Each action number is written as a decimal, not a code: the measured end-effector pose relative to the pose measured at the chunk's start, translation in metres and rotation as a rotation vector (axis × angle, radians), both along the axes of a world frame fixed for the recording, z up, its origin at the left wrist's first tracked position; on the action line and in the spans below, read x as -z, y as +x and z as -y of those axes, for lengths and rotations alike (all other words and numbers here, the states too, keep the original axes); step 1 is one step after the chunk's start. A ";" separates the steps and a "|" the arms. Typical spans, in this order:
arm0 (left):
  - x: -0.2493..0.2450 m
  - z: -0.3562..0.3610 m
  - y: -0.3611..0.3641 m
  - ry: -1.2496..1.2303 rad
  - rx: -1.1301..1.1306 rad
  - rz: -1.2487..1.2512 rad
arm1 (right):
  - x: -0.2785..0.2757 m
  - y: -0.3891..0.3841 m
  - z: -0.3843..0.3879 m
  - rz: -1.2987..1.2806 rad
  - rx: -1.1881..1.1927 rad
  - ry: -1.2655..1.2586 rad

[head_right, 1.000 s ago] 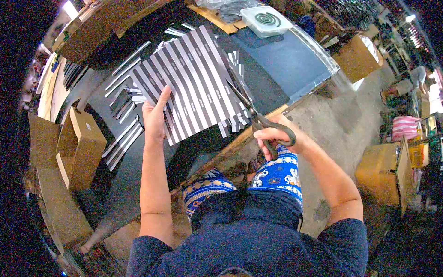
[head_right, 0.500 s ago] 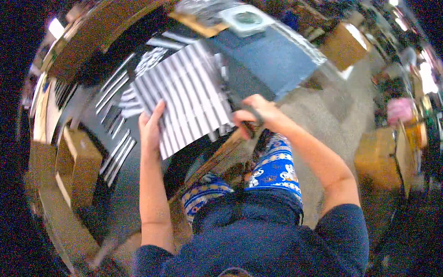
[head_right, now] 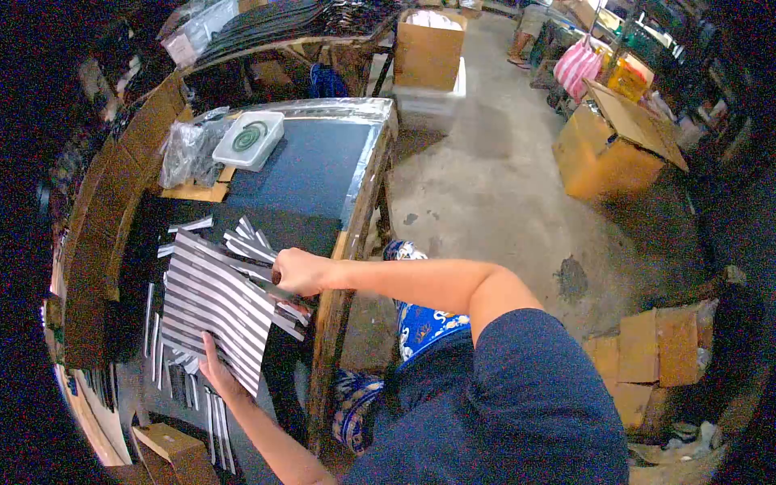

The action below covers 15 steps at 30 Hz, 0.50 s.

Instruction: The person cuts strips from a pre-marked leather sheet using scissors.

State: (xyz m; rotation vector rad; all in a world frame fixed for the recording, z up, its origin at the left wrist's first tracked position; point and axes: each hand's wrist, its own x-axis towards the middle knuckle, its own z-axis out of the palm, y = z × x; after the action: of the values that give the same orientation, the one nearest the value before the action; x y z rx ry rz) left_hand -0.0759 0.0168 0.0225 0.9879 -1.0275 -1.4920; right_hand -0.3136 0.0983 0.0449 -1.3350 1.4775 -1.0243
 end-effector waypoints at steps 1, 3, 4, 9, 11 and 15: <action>-0.003 -0.001 0.000 0.005 -0.020 0.039 | 0.002 0.000 0.000 0.029 0.001 0.014; 0.003 0.004 0.003 -0.033 0.049 -0.033 | 0.004 -0.001 0.000 -0.016 -0.008 -0.006; 0.005 0.005 0.004 -0.036 0.051 -0.034 | 0.005 -0.001 0.000 -0.064 0.004 -0.054; 0.011 0.009 0.006 -0.077 0.080 -0.004 | 0.008 -0.002 0.000 -0.142 0.032 -0.103; 0.015 0.011 0.008 -0.097 0.086 0.014 | 0.003 -0.001 -0.003 -0.078 0.026 -0.065; 0.010 0.007 0.008 -0.114 0.096 0.112 | 0.017 -0.001 0.007 -0.266 0.050 -0.111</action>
State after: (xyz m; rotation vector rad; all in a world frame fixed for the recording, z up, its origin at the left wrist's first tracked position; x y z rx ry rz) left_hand -0.0680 0.0099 0.0122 0.9614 -1.2415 -1.4512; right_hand -0.3150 0.0908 0.0276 -1.5686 1.6770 -1.0027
